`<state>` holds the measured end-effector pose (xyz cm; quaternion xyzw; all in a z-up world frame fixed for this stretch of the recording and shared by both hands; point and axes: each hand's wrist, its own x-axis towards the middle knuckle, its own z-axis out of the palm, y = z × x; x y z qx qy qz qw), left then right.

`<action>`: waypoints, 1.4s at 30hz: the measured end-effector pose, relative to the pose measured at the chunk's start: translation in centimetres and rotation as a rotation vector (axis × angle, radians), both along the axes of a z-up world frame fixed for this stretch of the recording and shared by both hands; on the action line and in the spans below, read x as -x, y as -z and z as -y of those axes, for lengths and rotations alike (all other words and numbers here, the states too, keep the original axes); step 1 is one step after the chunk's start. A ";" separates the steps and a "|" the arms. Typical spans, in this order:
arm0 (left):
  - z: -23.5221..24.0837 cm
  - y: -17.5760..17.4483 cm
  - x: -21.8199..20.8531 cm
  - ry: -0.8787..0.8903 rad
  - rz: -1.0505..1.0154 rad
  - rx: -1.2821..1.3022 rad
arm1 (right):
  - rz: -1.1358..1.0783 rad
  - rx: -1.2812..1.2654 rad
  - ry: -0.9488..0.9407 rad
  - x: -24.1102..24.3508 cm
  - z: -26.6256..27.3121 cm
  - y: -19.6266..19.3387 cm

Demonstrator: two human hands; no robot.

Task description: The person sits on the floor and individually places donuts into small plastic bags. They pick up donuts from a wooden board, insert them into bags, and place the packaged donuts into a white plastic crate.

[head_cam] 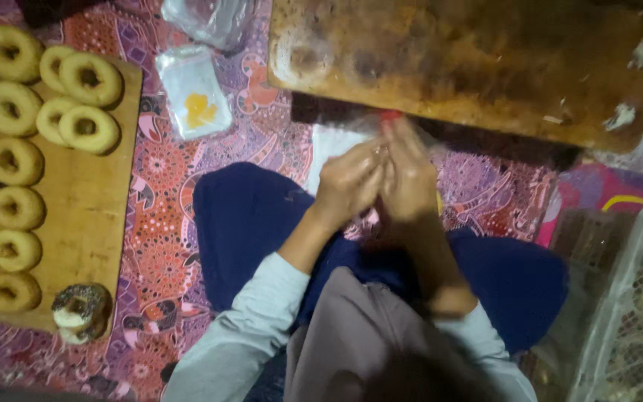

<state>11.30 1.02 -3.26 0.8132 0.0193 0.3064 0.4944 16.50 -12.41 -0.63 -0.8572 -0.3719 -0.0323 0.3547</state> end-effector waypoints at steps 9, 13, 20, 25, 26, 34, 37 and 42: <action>-2.1 0.7 -1.8 0.006 0.002 0.700 | -0.172 0.118 -0.024 -7.0 -8.3 0.7; -7.6 4.0 -5.9 -0.143 0.326 1.321 | -0.081 -0.011 -0.167 -8.0 -11.3 0.9; -18.7 8.9 -11.8 0.110 0.335 1.559 | -0.516 0.141 -0.539 -16.1 -14.7 -3.3; -17.8 5.8 -11.1 -0.250 0.419 1.839 | 0.017 0.037 -0.443 -18.4 -17.2 -3.7; -17.3 5.4 -11.5 -0.116 0.474 1.875 | 0.085 0.009 -0.466 -17.3 -17.6 -2.8; -20.9 9.3 -13.4 -0.093 0.457 1.793 | -0.312 0.250 0.066 -23.5 -18.5 -1.0; -21.6 9.1 -12.9 0.007 0.559 1.909 | 0.233 0.377 -0.049 -29.3 -19.2 0.5; -21.1 8.7 -13.2 0.026 0.656 2.168 | 0.391 0.381 -0.074 -30.3 -20.4 2.5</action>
